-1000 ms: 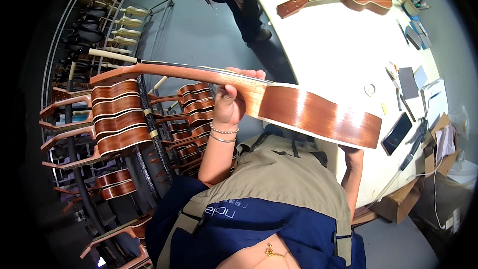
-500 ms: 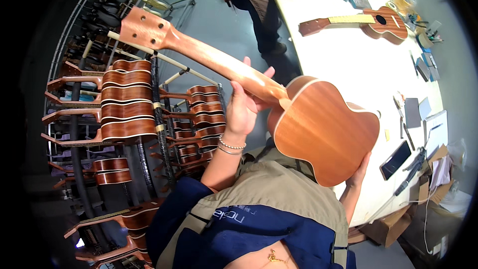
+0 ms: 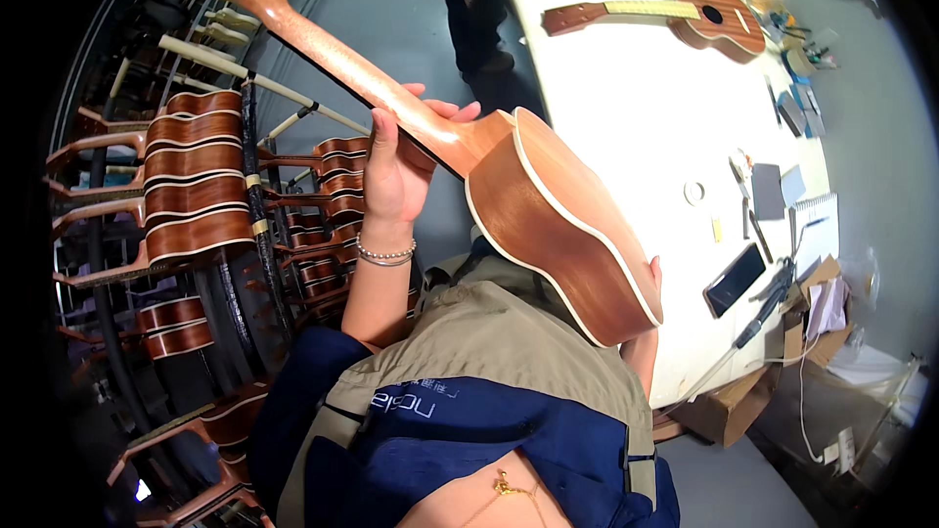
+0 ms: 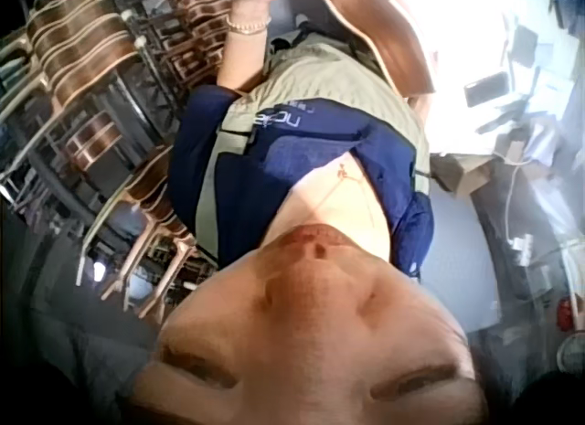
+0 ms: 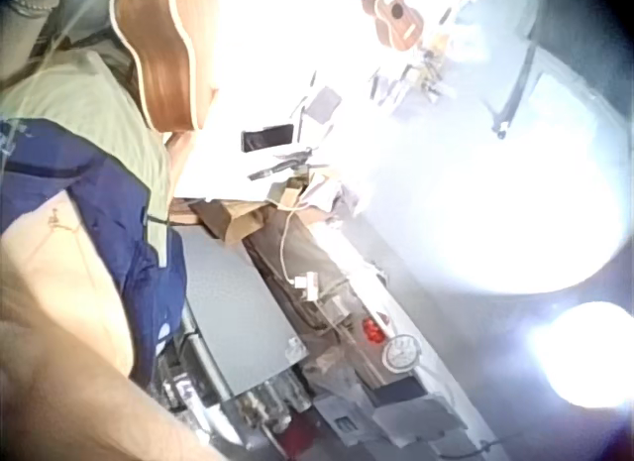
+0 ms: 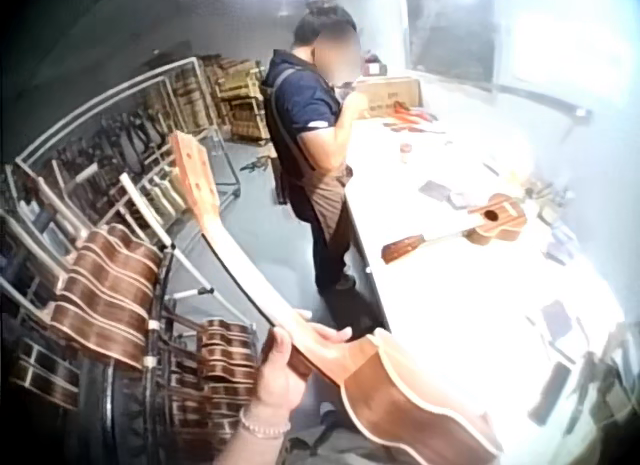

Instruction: The person repeatedly picks up unfinished acoustic guitars from a rack, inspects the body and neck, and places them back. The person also uses a small tool to scrape or clean the edges of the guitar body.

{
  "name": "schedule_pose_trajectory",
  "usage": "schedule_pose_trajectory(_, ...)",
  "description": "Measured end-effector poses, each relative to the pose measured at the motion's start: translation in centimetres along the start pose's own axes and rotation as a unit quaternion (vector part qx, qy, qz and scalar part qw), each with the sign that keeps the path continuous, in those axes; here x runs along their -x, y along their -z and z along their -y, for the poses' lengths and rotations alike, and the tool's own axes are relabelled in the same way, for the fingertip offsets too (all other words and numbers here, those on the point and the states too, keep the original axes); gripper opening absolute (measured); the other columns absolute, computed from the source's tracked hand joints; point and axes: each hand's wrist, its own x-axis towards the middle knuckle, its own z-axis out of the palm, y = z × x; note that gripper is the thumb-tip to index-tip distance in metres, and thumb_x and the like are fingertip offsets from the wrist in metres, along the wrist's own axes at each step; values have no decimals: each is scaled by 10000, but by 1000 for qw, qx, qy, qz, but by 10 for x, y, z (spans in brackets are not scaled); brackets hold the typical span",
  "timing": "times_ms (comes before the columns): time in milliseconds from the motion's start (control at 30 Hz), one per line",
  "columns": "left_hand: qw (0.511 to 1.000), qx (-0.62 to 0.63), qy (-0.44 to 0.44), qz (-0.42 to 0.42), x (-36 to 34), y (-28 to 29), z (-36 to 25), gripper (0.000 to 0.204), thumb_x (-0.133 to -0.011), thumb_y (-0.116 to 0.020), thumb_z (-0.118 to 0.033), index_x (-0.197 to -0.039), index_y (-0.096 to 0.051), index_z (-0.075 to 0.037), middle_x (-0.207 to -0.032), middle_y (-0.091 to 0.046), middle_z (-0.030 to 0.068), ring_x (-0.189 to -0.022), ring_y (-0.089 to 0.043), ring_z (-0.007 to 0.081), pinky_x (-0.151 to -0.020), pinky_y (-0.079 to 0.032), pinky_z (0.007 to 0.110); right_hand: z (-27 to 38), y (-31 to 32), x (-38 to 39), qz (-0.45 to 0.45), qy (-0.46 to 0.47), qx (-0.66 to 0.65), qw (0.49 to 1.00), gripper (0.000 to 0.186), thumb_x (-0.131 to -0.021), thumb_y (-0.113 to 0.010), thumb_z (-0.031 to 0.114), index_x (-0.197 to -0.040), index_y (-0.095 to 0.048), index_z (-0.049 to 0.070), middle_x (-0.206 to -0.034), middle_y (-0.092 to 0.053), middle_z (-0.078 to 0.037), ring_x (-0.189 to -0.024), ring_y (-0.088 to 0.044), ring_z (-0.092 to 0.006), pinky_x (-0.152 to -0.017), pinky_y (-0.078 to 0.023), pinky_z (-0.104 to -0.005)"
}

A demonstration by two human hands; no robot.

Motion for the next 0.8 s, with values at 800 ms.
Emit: schedule_pose_trajectory(800, 930, -223, -167, -239, 52, 61, -66, 118, -811, -583, -8, -899, -504, -3, -702, -551, 49, -619, -577, 141, -615, -488, 276, -54, -47, -54, 199, -76, 358, 909, 968, -718, -98, 783, -1390, -172, 91, -1328, -352, -191, -717, -613, -246, -586, -507, -305)
